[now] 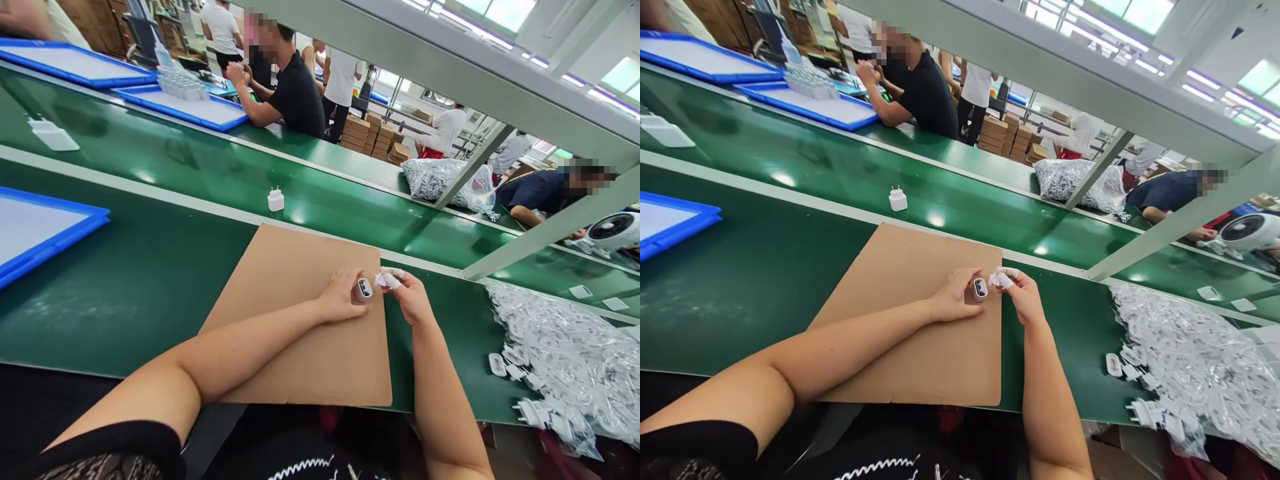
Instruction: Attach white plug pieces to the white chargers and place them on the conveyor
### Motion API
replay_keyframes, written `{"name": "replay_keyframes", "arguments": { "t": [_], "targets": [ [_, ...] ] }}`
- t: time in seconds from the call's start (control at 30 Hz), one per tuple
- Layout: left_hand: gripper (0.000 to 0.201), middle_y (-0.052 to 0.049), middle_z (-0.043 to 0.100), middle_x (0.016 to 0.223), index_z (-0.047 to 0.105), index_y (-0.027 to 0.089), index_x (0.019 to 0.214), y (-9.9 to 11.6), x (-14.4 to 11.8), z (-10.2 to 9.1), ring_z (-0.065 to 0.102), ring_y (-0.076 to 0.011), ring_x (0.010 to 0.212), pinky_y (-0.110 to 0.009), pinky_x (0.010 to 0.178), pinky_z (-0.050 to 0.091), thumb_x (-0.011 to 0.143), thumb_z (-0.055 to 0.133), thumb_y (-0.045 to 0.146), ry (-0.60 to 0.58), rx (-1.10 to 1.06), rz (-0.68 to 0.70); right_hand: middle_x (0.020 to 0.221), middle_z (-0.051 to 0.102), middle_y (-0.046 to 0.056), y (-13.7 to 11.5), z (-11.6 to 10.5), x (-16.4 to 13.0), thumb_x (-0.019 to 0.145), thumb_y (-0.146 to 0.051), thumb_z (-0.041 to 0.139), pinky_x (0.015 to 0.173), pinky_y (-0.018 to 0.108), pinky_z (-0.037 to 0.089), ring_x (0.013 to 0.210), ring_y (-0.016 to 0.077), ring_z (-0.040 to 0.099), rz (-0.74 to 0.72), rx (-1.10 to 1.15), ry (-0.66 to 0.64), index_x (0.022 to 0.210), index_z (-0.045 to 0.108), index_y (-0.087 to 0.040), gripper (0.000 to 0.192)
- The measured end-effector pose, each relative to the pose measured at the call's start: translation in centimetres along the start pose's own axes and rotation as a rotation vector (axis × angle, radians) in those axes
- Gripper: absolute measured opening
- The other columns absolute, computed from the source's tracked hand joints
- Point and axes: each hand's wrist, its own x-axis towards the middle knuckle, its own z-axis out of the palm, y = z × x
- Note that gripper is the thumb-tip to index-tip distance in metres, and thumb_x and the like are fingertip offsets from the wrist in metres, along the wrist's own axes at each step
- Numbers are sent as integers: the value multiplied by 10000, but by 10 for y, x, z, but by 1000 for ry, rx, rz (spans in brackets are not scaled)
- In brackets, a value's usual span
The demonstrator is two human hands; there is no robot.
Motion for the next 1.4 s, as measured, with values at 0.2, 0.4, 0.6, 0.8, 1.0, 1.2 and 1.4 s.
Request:
{"name": "replay_keyframes", "arguments": {
  "t": [0.2, 0.4, 0.6, 0.8, 1.0, 1.2, 1.4],
  "targets": [
    [363, -74, 711, 1027, 669, 208, 1112, -6, 7, 3, 643, -273, 952, -416, 865, 505, 793, 809, 309, -42, 8, 49, 983, 780, 69, 14, 4, 0, 594, -426, 957, 896, 416, 562, 937, 248, 710, 43, 9, -84, 1026, 763, -217, 518],
    [263, -49, 674, 891, 684, 200, 960, -5, 10, 3, 617, -236, 844, -363, 758, 467, 808, 832, 354, -35, 5, 58, 934, 732, 62, 13, 14, -3, 813, -476, 811, 796, 405, 543, 825, 226, 647, -287, -401, 110, 935, 788, -250, 258],
    [196, -40, 666, 820, 667, 191, 823, -6, 11, 3, 594, -215, 786, -352, 755, 455, 828, 821, 313, -36, -19, 62, 974, 691, 83, -1, 15, -20, 967, -253, 579, 820, 417, 495, 927, 259, 570, -626, -856, -36, 1139, 762, -242, 252],
    [188, -45, 682, 843, 687, 203, 856, -9, 11, 5, 617, -222, 805, -358, 768, 479, 828, 811, 340, -27, -54, 57, 953, 655, 93, 2, 17, -16, 914, -157, 563, 817, 411, 484, 935, 279, 537, -644, -1026, -95, 1100, 736, -215, 261],
    [173, -58, 706, 888, 691, 202, 863, -13, 12, 5, 642, -244, 863, -379, 820, 490, 816, 801, 328, -44, -56, 70, 921, 656, 65, -7, 22, -15, 827, -80, 565, 1045, 486, 415, 986, 283, 553, -675, -1258, -105, 1009, 719, -255, 296],
    [193, -40, 673, 825, 669, 204, 802, -12, 11, 3, 628, -227, 815, -362, 779, 480, 834, 787, 353, -28, -56, 82, 786, 595, 29, -16, 29, -13, 767, -41, 547, 1214, 566, 207, 872, 247, 535, -654, -1343, -99, 794, 663, -265, 253],
    [207, -37, 639, 802, 673, 198, 803, -10, 9, 2, 587, -213, 785, -353, 748, 462, 860, 759, 378, -37, -48, 85, 760, 606, 30, -20, 28, -10, 758, -49, 539, 1216, 558, 184, 831, 237, 515, -633, -1389, -156, 772, 673, -260, 250]
  ]
}}
